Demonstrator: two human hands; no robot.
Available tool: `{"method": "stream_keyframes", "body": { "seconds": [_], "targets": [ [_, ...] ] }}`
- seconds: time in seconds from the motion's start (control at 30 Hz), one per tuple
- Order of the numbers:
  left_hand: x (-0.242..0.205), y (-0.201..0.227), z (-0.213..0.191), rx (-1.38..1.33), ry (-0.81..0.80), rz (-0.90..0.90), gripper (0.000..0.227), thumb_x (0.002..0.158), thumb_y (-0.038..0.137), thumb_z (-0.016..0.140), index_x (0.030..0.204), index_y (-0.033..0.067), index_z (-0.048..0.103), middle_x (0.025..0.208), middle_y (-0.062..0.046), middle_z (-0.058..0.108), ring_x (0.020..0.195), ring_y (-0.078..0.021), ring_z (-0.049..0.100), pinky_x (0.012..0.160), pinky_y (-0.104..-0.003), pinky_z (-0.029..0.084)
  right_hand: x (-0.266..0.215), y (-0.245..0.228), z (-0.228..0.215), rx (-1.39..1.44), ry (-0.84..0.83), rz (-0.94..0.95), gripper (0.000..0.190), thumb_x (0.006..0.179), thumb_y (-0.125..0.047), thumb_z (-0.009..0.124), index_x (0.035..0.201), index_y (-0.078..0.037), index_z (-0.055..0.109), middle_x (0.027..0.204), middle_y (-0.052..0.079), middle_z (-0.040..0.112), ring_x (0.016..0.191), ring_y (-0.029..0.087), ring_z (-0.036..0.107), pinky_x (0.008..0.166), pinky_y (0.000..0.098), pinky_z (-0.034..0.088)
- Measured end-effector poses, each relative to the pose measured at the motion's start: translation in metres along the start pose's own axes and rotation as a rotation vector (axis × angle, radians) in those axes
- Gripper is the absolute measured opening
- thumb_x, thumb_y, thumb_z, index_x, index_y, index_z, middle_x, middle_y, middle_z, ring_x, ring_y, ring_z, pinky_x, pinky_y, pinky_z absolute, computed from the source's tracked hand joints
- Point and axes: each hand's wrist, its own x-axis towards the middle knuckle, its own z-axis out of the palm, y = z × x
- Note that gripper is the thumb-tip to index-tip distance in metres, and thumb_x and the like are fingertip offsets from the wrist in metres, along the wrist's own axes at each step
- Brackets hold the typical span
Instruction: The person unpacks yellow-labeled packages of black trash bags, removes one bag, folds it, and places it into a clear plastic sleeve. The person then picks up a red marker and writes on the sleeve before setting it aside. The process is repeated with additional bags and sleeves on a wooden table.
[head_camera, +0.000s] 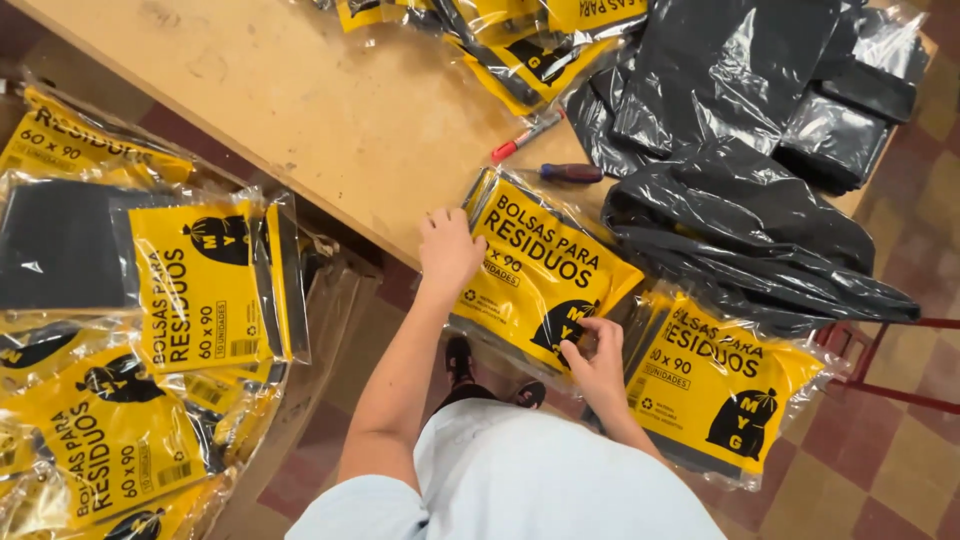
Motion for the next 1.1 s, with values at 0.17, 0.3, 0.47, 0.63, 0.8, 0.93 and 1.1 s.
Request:
{"method": "stream_keyframes", "body": {
  "seconds": [0.17, 0.3, 0.47, 0.63, 0.8, 0.93, 1.1],
  "targets": [
    [0.018, -0.014, 0.011, -0.220, -0.141, -0.138, 0.068, 0.076, 0.055, 0.070, 0.118, 0.0044, 0.052, 0.118, -0.021, 0.061, 0.118, -0.0422, 0.058, 0.088, -0.063, 0.051, 0.008, 0.009, 0.007, -0.025, 0.024, -0.016, 0.044, 0.090, -0.020, 0.073, 0.124, -0.004, 0.052, 0.130, 0.014, 0.040, 0.128, 0.035, 0.048, 0.098, 0.0455, 0.052],
    [0.016, -0.002, 0.015, -0.080, -0.153, -0.097, 0.067, 0.080, 0.054, 0.069, 0.122, 0.0052, 0.053, 0.124, -0.022, 0.061, 0.121, -0.0419, 0.056, 0.094, -0.063, 0.048, 0.014, 0.013, 0.007, -0.034, 0.014, -0.005, 0.044, 0.091, -0.022, 0.073, 0.124, -0.004, 0.051, 0.132, 0.015, 0.039, 0.130, 0.036, 0.047, 0.098, 0.0475, 0.052],
    [-0.031, 0.013, 0.010, 0.309, 0.473, 0.150, 0.052, 0.079, 0.034, 0.082, 0.113, 0.0048, 0.056, 0.105, -0.012, 0.052, 0.103, -0.0287, 0.057, 0.074, -0.040, 0.060, 0.014, 0.014, 0.007, -0.016, 0.034, 0.049, 0.041, 0.090, -0.020, 0.073, 0.122, -0.004, 0.052, 0.129, 0.014, 0.041, 0.128, 0.031, 0.045, 0.095, 0.0427, 0.053],
    [-0.019, -0.007, 0.044, 0.143, 0.343, 0.010, 0.042, 0.082, 0.032, 0.076, 0.110, 0.0072, 0.057, 0.097, -0.007, 0.059, 0.096, -0.0279, 0.063, 0.070, -0.043, 0.061, 0.005, 0.013, 0.007, -0.032, 0.039, 0.033, 0.040, 0.090, -0.018, 0.072, 0.121, -0.003, 0.052, 0.127, 0.014, 0.043, 0.125, 0.032, 0.047, 0.091, 0.0411, 0.054],
    [-0.010, 0.003, 0.053, 0.062, 0.478, 0.298, 0.030, 0.074, 0.022, 0.079, 0.094, 0.0121, 0.060, 0.088, -0.003, 0.055, 0.088, -0.0270, 0.064, 0.061, -0.041, 0.059, 0.009, 0.012, 0.010, -0.016, 0.064, 0.003, 0.042, 0.087, -0.015, 0.074, 0.121, -0.001, 0.053, 0.126, 0.015, 0.042, 0.121, 0.031, 0.049, 0.086, 0.0384, 0.057],
    [-0.007, 0.000, 0.046, 0.142, 0.494, 0.168, 0.034, 0.074, 0.021, 0.084, 0.096, 0.0125, 0.059, 0.095, -0.007, 0.052, 0.093, -0.0295, 0.060, 0.065, -0.044, 0.060, 0.005, 0.005, 0.012, 0.050, 0.055, 0.020, 0.042, 0.087, -0.012, 0.074, 0.122, -0.001, 0.052, 0.127, 0.015, 0.041, 0.121, 0.030, 0.048, 0.088, 0.0368, 0.056],
    [-0.004, 0.006, 0.034, 0.031, 0.211, -0.029, 0.044, 0.081, 0.022, 0.082, 0.108, 0.0055, 0.052, 0.095, -0.012, 0.058, 0.091, -0.0329, 0.067, 0.069, -0.047, 0.062, 0.008, 0.013, 0.011, 0.006, 0.067, 0.022, 0.040, 0.087, -0.012, 0.074, 0.120, -0.003, 0.054, 0.125, 0.013, 0.043, 0.120, 0.029, 0.052, 0.087, 0.0351, 0.058]
  ]
}}
